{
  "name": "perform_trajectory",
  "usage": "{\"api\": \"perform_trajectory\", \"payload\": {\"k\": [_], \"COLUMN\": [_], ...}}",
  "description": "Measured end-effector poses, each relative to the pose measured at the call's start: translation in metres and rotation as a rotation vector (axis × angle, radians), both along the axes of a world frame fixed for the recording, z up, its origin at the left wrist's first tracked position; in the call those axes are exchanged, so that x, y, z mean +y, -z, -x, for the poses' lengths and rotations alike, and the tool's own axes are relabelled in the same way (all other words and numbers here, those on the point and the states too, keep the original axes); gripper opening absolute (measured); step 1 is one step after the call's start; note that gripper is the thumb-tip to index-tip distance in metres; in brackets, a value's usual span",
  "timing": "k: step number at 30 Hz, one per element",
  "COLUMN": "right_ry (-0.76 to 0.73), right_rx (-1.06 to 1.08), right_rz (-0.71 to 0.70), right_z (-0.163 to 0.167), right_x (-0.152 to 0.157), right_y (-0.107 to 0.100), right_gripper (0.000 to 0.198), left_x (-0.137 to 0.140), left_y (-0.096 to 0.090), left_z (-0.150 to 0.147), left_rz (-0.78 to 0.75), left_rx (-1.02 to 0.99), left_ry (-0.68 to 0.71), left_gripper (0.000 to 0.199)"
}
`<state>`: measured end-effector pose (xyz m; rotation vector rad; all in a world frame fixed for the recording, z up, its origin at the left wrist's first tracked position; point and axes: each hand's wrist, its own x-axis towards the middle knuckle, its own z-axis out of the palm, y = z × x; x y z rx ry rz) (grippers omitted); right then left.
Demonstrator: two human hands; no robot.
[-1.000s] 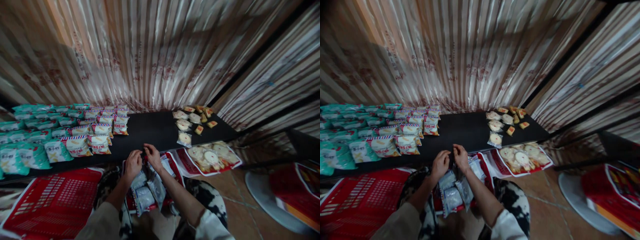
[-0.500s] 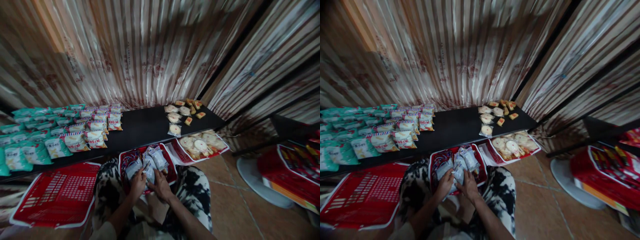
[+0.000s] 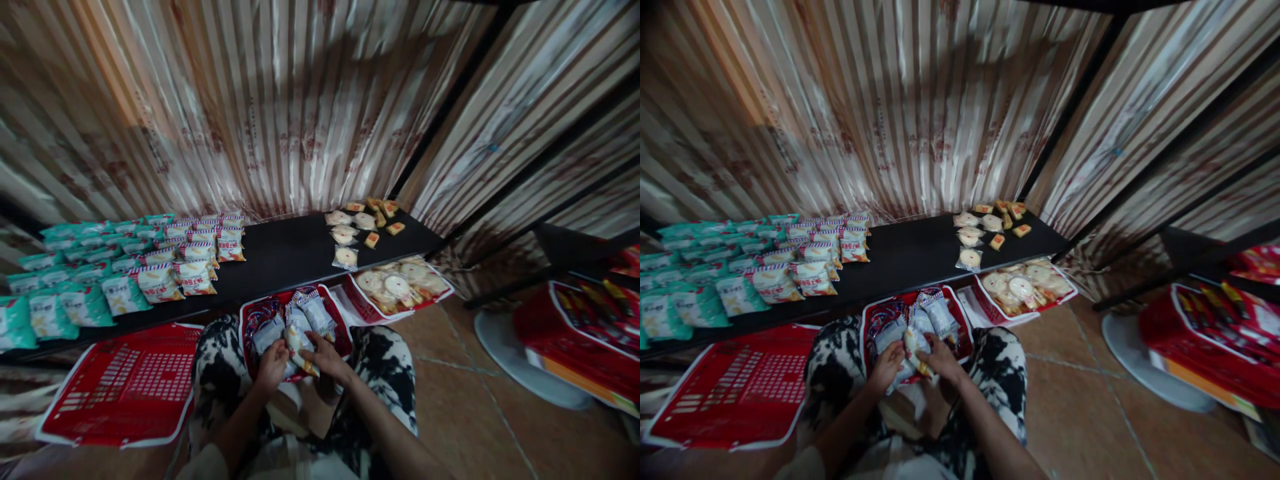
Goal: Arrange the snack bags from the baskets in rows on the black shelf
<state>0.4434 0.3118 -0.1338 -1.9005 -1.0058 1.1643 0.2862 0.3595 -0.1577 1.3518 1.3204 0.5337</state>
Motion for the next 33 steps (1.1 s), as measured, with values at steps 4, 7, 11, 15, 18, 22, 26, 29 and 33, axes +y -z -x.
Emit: {"api": "perform_trajectory", "payload": {"k": [4, 7, 11, 15, 18, 22, 26, 29, 33], "right_ry": [0.139, 0.161, 0.152, 0.112, 0.09, 0.097, 0.058, 0.027, -0.035], "right_rx": [0.334, 0.543, 0.793, 0.975, 1.028, 0.98, 0.904, 0.833, 0.759], "right_rz": [0.075, 0.07, 0.085, 0.113, 0.124, 0.088, 0.015, -0.036, -0.069], "right_z": [0.002, 0.005, 0.004, 0.005, 0.011, 0.022, 0.032, 0.036, 0.041], "right_x": [0.001, 0.003, 0.008, 0.014, 0.02, 0.031, 0.041, 0.047, 0.054], "right_y": [-0.014, -0.02, -0.023, -0.029, -0.035, -0.041, -0.046, -0.049, -0.053], "right_gripper": [0.044, 0.042, 0.045, 0.035, 0.028, 0.023, 0.024, 0.031, 0.039], "left_x": [-0.001, 0.001, 0.005, 0.007, 0.008, 0.013, 0.02, 0.027, 0.039], "left_y": [-0.006, -0.014, -0.029, -0.045, -0.056, -0.061, -0.06, -0.058, -0.057], "left_z": [0.004, 0.006, 0.01, 0.015, 0.019, 0.022, 0.026, 0.029, 0.033], "left_rz": [0.119, 0.187, 0.257, 0.325, 0.389, 0.404, 0.369, 0.313, 0.205], "left_rx": [-0.11, -0.201, -0.343, -0.47, -0.561, -0.63, -0.653, -0.702, -0.68], "left_ry": [-0.02, -0.054, -0.094, -0.125, -0.097, -0.118, -0.232, -0.278, -0.343], "left_gripper": [0.026, 0.031, 0.042, 0.05, 0.053, 0.055, 0.054, 0.053, 0.053]}}
